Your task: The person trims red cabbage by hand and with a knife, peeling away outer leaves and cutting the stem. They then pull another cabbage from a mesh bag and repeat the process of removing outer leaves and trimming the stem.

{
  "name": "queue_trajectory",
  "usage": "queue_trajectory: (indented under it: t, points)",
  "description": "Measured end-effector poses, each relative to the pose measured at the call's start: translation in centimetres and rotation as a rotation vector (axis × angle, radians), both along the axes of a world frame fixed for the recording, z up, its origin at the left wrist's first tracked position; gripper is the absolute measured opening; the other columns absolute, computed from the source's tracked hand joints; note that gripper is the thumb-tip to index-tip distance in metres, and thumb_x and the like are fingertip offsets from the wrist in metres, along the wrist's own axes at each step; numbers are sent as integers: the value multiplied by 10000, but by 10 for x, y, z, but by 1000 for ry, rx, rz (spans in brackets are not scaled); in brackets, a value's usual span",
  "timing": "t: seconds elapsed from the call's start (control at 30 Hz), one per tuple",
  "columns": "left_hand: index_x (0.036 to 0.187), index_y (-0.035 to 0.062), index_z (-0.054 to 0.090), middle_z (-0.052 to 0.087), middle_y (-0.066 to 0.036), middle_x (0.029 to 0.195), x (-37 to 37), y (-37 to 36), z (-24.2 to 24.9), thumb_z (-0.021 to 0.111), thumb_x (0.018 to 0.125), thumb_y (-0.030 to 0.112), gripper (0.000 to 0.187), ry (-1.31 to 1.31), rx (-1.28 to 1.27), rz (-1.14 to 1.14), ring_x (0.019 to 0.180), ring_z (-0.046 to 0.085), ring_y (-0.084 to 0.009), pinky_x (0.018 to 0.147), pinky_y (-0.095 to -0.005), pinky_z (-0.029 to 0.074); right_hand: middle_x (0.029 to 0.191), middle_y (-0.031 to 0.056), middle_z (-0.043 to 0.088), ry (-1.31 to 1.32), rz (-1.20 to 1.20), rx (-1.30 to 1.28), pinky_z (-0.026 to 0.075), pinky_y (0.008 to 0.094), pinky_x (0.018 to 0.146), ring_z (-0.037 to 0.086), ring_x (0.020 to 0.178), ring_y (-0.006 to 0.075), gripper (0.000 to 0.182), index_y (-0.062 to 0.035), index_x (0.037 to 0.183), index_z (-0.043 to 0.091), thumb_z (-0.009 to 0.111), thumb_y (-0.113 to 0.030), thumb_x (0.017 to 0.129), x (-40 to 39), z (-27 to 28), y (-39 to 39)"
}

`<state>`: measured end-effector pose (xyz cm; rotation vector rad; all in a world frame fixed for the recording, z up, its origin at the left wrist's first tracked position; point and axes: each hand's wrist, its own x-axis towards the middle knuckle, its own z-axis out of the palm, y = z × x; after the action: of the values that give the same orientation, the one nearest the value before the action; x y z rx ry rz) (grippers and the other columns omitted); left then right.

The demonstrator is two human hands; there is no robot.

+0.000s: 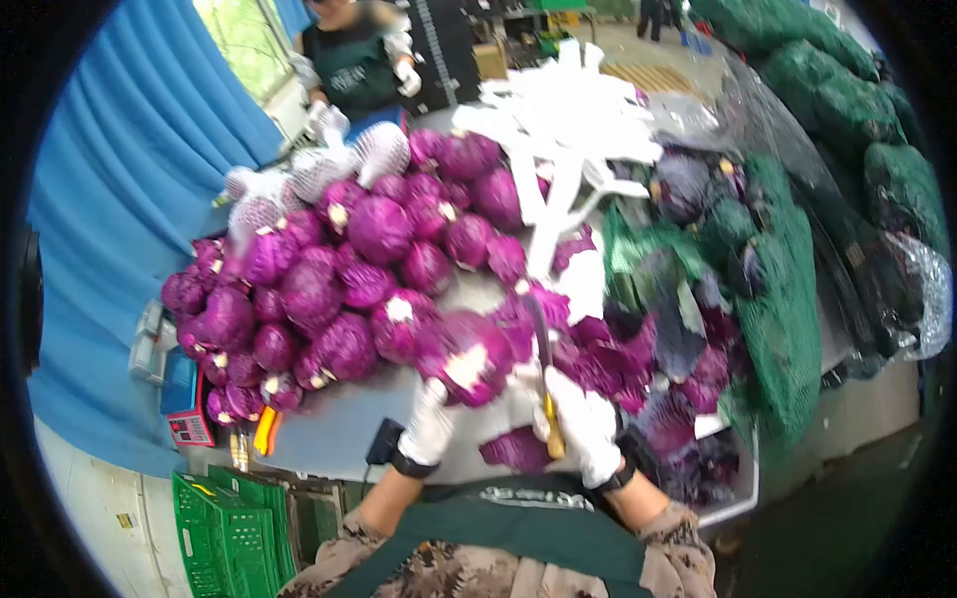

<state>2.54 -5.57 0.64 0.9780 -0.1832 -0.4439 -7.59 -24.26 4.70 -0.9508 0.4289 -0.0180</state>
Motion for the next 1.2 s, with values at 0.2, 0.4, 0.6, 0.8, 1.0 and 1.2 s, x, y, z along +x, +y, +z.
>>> queue_trajectory:
  t: [0.2,0.4,0.6,0.8,1.0,1.2]
  points:
    - [1518,80,197,388,-102,1447,13,3,7,730,831,351,911,-33,20,-27,1336,388,-259,1133,-417,291,780,19,604,-143,12,-347,354,176,432,415,465,40,460,-23,1251,567,313,-354,1055,4,2,-38]
    - [1511,63,215,384,-109,1445,12,2,10,773,766,375,981,-44,121,-64,1346,368,-263,1133,-405,277,756,-19,583,-107,42,-353,324,177,466,397,513,16,317,-59,1272,578,497,-212,1007,8,11,-37]
    - [1474,82,300,472,-84,1380,10,1,6,686,864,285,750,99,-38,-110,1299,440,-233,1123,-401,303,830,-38,573,-42,112,-467,405,187,587,473,655,21,350,-92,1306,568,558,-154,961,11,13,-31]
    - [1463,78,311,483,-92,1382,7,-3,16,639,913,318,684,167,-81,-156,1289,461,-244,1108,-429,345,886,-44,577,-62,114,-503,420,188,637,482,708,22,399,-97,1342,549,581,-161,950,13,11,-29]
    - [1480,114,283,408,-178,1447,4,-11,29,509,928,567,749,590,-427,-370,1317,432,-371,1000,-596,454,834,-53,564,-46,140,-337,382,185,563,431,619,15,487,-86,1396,481,610,-248,955,16,10,-22]
    - [1512,105,169,340,-137,1486,-5,-19,43,372,982,590,747,-58,201,-235,1347,393,-274,1069,-425,416,659,-54,475,-23,86,-242,349,208,507,421,552,31,535,-96,1395,478,646,-314,936,13,3,-11]
